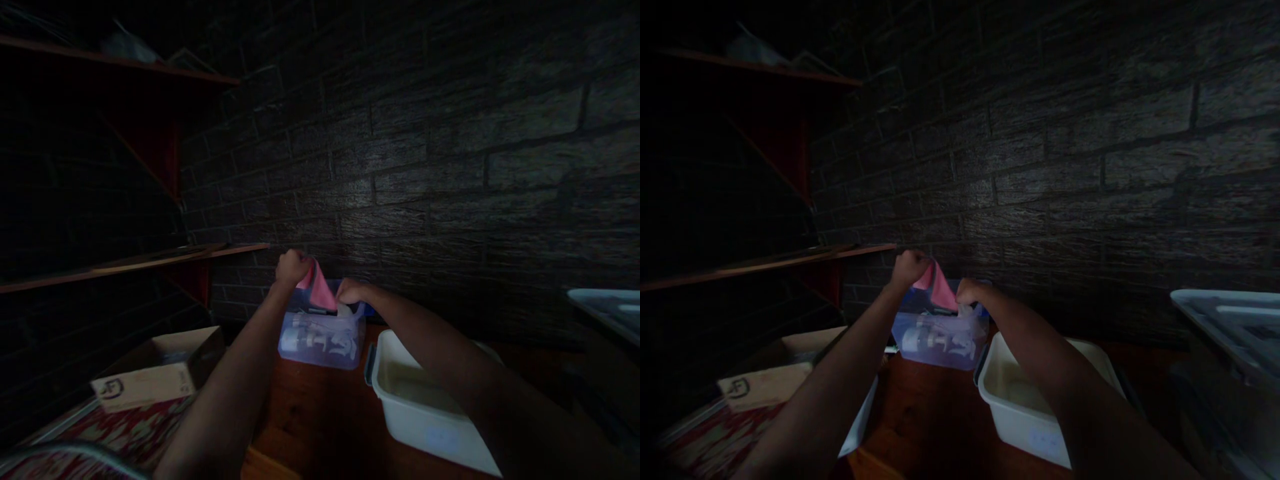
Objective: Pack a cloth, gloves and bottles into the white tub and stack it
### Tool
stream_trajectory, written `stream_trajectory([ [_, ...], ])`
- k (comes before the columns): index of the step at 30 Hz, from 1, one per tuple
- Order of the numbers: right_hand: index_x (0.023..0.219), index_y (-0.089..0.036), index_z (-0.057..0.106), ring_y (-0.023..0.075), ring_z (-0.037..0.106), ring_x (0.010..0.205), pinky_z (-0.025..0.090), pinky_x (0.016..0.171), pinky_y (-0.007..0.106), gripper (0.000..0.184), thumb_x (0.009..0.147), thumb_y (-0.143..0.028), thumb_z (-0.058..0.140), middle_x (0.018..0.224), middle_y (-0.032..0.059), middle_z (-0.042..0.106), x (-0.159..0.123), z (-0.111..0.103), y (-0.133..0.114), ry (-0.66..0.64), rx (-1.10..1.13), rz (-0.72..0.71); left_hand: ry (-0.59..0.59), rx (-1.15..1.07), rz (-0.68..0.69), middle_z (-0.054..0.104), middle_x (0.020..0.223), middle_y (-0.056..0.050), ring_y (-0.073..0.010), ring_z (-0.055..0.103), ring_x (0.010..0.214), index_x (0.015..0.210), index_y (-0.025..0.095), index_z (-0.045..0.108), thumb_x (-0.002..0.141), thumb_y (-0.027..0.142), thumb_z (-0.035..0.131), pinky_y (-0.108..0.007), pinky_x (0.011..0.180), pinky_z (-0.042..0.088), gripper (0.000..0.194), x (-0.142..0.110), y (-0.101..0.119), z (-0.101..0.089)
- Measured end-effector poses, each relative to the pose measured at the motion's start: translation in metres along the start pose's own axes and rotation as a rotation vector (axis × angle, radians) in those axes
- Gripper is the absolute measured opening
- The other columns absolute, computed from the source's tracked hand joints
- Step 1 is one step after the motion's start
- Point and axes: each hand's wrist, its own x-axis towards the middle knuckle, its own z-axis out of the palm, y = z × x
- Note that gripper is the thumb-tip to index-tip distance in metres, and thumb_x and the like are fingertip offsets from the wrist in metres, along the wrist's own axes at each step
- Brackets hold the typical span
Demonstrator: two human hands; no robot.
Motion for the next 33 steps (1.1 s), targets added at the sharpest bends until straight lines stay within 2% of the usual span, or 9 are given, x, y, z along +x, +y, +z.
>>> stream_trajectory([
  [4, 0.123, -0.016, 0.065, 0.0235, 0.067, 0.106, 0.058, 0.090, 0.042, 0.032, 0.099, -0.037, 0.065, 0.123, 0.0087, 0.066, -0.006, -0.035, 0.006, 0.025, 0.156, 0.015, 0.147, -0.157, 0.144, 0.078, 0.106, -0.013, -0.0270, 0.072, 0.100, 0.109, 0.014, 0.075, 0.090, 0.038, 0.061, -0.032, 0.084, 0.051, 0.034, 0.002, 0.036, -0.009],
  [9, 0.120, -0.016, 0.066, 0.0186, 0.068, 0.096, 0.056, 0.085, 0.036, 0.038, 0.099, -0.047, 0.061, 0.114, 0.0080, 0.070, -0.045, -0.090, 0.026, 0.189, 0.376, -0.118, 0.086, -0.416, 0.495, 0.080, 0.106, -0.003, -0.0214, 0.073, 0.099, 0.105, 0.021, 0.080, 0.089, 0.034, 0.065, -0.027, 0.087, 0.052, 0.026, -0.012, 0.102, -0.001],
  [12, 0.101, -0.014, 0.070, 0.0140, 0.063, 0.077, 0.049, 0.070, 0.026, 0.044, 0.098, -0.055, 0.053, 0.092, 0.0034, 0.071, -0.076, -0.109, 0.046, 0.303, 0.430, -0.157, 0.039, -0.545, 0.640, 0.080, 0.111, -0.003, -0.0220, 0.073, 0.103, 0.112, 0.022, 0.080, 0.092, 0.031, 0.063, -0.029, 0.091, 0.053, 0.027, -0.026, 0.135, 0.012],
  [15, 0.075, -0.014, 0.065, 0.0108, 0.047, 0.058, 0.036, 0.055, 0.024, 0.057, 0.092, -0.067, 0.051, 0.066, -0.0013, 0.058, -0.108, -0.121, 0.069, 0.389, 0.421, -0.136, 0.037, -0.644, 0.694, 0.077, 0.122, -0.007, -0.0239, 0.072, 0.111, 0.123, 0.020, 0.076, 0.098, 0.034, 0.056, -0.034, 0.097, 0.053, 0.035, -0.040, 0.156, 0.030],
  [20, 0.064, -0.015, 0.061, 0.0104, 0.038, 0.053, 0.028, 0.051, 0.025, 0.063, 0.090, -0.071, 0.049, 0.058, -0.0027, 0.047, -0.160, -0.131, 0.085, 0.400, 0.366, -0.086, 0.031, -0.859, 0.671, 0.072, 0.131, -0.009, -0.0254, 0.067, 0.120, 0.128, 0.023, 0.073, 0.099, 0.036, 0.057, -0.039, 0.106, 0.049, 0.035, -0.061, 0.166, 0.058],
  [24, 0.061, -0.016, 0.057, 0.0119, 0.041, 0.054, 0.027, 0.053, 0.026, 0.061, 0.096, -0.064, 0.044, 0.056, -0.0016, 0.044, -0.185, -0.140, 0.081, 0.559, 0.290, -0.028, -0.001, -1.091, 0.608, 0.072, 0.131, -0.010, -0.0278, 0.063, 0.127, 0.120, 0.024, 0.078, 0.094, 0.035, 0.065, -0.043, 0.114, 0.042, 0.031, -0.076, 0.155, 0.059],
  [29, 0.063, -0.018, 0.048, 0.0123, 0.040, 0.060, 0.025, 0.056, 0.027, 0.051, 0.100, -0.053, 0.046, 0.060, -0.0021, 0.040, -0.200, -0.147, 0.069, 0.742, 0.195, -0.052, -0.564, -1.399, 0.771, 0.061, 0.145, -0.015, -0.0406, 0.048, 0.140, 0.096, 0.018, 0.085, 0.084, 0.044, 0.065, -0.052, 0.120, 0.032, 0.036, -0.089, 0.133, 0.052],
  [31, 0.066, -0.018, 0.049, 0.0123, 0.041, 0.063, 0.029, 0.059, 0.026, 0.047, 0.101, -0.050, 0.047, 0.064, -0.0022, 0.044, -0.206, -0.145, 0.064, 0.710, 0.197, -0.104, -0.577, -1.470, 0.675, 0.061, 0.144, -0.016, -0.0400, 0.048, 0.140, 0.100, 0.017, 0.084, 0.085, 0.044, 0.063, -0.052, 0.118, 0.034, 0.037, -0.093, 0.133, 0.055],
  [33, 0.070, -0.018, 0.052, 0.0123, 0.044, 0.067, 0.034, 0.062, 0.024, 0.044, 0.102, -0.048, 0.046, 0.069, -0.0022, 0.047, -0.213, -0.139, 0.060, 0.624, 0.223, -0.160, -0.484, -1.456, 0.501, 0.062, 0.143, -0.012, -0.0346, 0.053, 0.136, 0.116, 0.022, 0.078, 0.088, 0.039, 0.067, -0.047, 0.114, 0.038, 0.035, -0.098, 0.140, 0.063],
])
